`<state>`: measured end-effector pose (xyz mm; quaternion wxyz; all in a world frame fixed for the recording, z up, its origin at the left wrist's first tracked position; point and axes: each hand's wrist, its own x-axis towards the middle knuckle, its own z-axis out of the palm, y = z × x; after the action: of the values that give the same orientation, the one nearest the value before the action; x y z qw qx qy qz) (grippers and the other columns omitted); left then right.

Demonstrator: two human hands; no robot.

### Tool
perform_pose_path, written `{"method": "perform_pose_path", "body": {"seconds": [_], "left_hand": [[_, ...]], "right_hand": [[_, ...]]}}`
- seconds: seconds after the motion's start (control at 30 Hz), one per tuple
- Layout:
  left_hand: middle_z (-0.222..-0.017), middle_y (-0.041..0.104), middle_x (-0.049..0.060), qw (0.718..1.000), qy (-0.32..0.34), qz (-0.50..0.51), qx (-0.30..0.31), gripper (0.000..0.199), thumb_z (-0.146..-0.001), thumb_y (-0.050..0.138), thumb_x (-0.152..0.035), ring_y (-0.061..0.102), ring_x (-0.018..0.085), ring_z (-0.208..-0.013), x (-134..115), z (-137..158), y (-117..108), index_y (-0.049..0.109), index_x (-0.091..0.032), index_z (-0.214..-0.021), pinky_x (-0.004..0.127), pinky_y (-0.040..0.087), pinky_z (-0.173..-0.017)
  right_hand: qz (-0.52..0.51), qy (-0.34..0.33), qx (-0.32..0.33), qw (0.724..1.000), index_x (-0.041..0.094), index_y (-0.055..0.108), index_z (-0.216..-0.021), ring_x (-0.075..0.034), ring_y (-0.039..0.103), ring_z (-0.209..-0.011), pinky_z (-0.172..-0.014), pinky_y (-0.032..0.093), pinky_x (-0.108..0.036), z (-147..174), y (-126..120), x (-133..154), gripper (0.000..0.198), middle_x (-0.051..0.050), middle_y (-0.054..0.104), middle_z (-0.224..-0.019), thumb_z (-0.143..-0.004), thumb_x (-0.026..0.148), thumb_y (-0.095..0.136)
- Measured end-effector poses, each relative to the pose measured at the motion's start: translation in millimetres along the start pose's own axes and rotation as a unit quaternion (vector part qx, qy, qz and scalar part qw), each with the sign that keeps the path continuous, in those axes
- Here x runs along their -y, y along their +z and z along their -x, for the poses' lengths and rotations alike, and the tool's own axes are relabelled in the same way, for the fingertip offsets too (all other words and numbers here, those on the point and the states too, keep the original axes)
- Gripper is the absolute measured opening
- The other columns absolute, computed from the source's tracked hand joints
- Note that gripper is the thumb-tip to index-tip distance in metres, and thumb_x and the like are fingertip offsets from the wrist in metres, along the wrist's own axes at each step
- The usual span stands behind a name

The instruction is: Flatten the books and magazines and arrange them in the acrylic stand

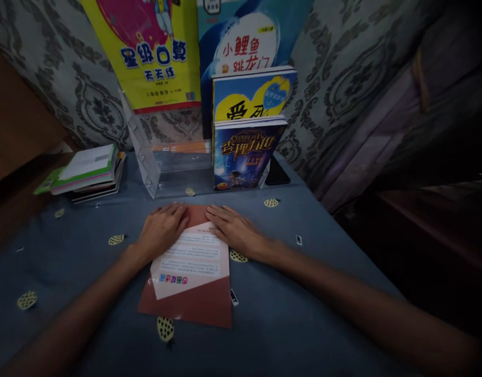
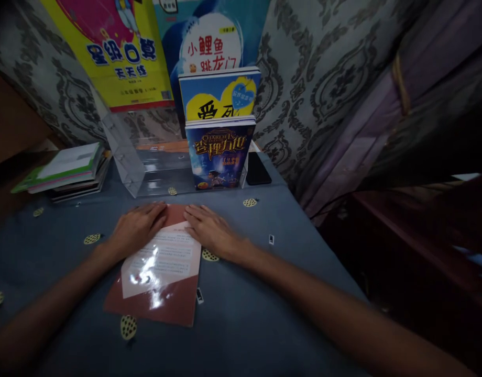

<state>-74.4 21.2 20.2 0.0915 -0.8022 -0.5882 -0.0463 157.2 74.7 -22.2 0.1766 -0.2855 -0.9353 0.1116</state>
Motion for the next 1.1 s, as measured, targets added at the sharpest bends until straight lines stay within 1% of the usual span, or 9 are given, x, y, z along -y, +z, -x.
{"method": "perform_pose_path", "body": {"seconds": [0.13,0.23,0.4,0.53,0.63,0.77,0.93,1.03,1.1], "left_hand": [[-0.113,0.074,0.014,0.995,-0.056,-0.070,0.036,0.030,-0.104,0.043,-0.029,0.071,0.030,-0.102,-7.9,-2.5,-11.1,0.065,-0.013,-0.117,0.042,0.054,-0.085],[-0.110,0.074,0.012,0.992,-0.070,-0.087,0.050,0.030,-0.104,0.042,-0.029,0.072,0.030,-0.099,-10.5,-3.7,-15.8,0.066,-0.014,-0.114,0.040,0.054,-0.080],[-0.112,0.074,0.012,0.994,-0.069,-0.081,0.039,0.030,-0.103,0.043,-0.027,0.070,0.030,-0.103,-9.4,-3.0,-12.8,0.067,-0.014,-0.116,0.042,0.054,-0.084],[-0.120,0.072,0.014,0.997,-0.060,-0.056,-0.005,0.032,-0.102,0.044,-0.026,0.068,0.031,-0.107,-1.9,0.1,-1.0,0.069,-0.015,-0.119,0.044,0.052,-0.089],[-0.126,0.070,0.014,0.998,-0.033,-0.018,-0.042,0.035,-0.102,0.042,-0.028,0.067,0.030,-0.108,6.5,1.5,9.2,0.069,-0.015,-0.120,0.045,0.052,-0.091],[-0.131,0.067,0.013,0.996,0.035,0.059,-0.062,0.040,-0.104,0.037,-0.032,0.064,0.029,-0.113,12.6,-2.7,18.2,0.066,-0.015,-0.127,0.046,0.052,-0.096],[-0.135,0.062,0.014,0.985,0.108,0.120,-0.062,0.040,-0.104,0.036,-0.029,0.058,0.029,-0.122,5.4,-22.2,26.3,0.061,-0.017,-0.134,0.050,0.048,-0.103],[-0.135,0.061,0.012,0.979,0.132,0.144,-0.056,0.039,-0.103,0.038,-0.027,0.056,0.027,-0.123,-1.8,-37.1,32.6,0.059,-0.019,-0.135,0.048,0.046,-0.105],[-0.133,0.061,0.012,0.975,0.145,0.159,-0.058,0.039,-0.103,0.038,-0.026,0.055,0.026,-0.123,-5.5,-44.2,36.1,0.059,-0.019,-0.136,0.047,0.046,-0.106]], "right_hand": [[-0.030,-0.025,0.030,0.999,0.024,0.052,-0.147,-0.023,0.038,-0.148,-0.124,0.031,-0.050,-20.9,-1.6,-15.3,0.045,-0.007,0.048,-0.156,-0.105,0.034,0.042],[-0.041,-0.005,0.033,0.999,0.022,0.052,-0.147,-0.025,0.035,-0.150,-0.124,0.029,-0.051,-23.8,-2.7,-21.9,0.045,-0.009,0.045,-0.158,-0.104,0.036,0.044],[-0.039,0.034,0.022,0.998,0.018,0.049,-0.149,-0.027,0.033,-0.150,-0.123,0.029,-0.053,-8.7,-7.8,-21.3,0.049,-0.012,0.041,-0.159,-0.104,0.037,0.040],[-0.029,0.056,0.007,0.998,0.013,0.052,-0.147,-0.029,0.038,-0.148,-0.122,0.031,-0.054,2.2,-10.6,-17.0,0.049,-0.016,0.045,-0.156,-0.104,0.033,0.039],[-0.018,0.055,-0.020,0.998,0.013,0.056,-0.142,-0.030,0.046,-0.143,-0.118,0.036,-0.055,5.5,-10.6,-15.3,0.046,-0.017,0.052,-0.151,-0.102,0.031,0.043],[-0.017,0.049,-0.040,0.998,0.016,0.060,-0.138,-0.029,0.051,-0.138,-0.115,0.039,-0.054,5.5,-10.9,-14.7,0.042,-0.015,0.057,-0.147,-0.100,0.029,0.048],[-0.026,0.057,-0.036,0.997,0.011,0.061,-0.136,-0.031,0.051,-0.138,-0.115,0.040,-0.054,4.8,-12.0,-14.3,0.043,-0.018,0.057,-0.146,-0.098,0.027,0.049],[-0.043,0.051,-0.039,0.997,0.013,0.061,-0.136,-0.031,0.051,-0.137,-0.114,0.040,-0.057,5.7,-12.6,-14.5,0.043,-0.017,0.058,-0.145,-0.097,0.028,0.049],[-0.050,0.042,-0.042,0.997,0.015,0.060,-0.137,-0.031,0.051,-0.137,-0.114,0.040,-0.057,6.3,-13.4,-14.3,0.043,-0.017,0.057,-0.146,-0.097,0.027,0.048]]}}
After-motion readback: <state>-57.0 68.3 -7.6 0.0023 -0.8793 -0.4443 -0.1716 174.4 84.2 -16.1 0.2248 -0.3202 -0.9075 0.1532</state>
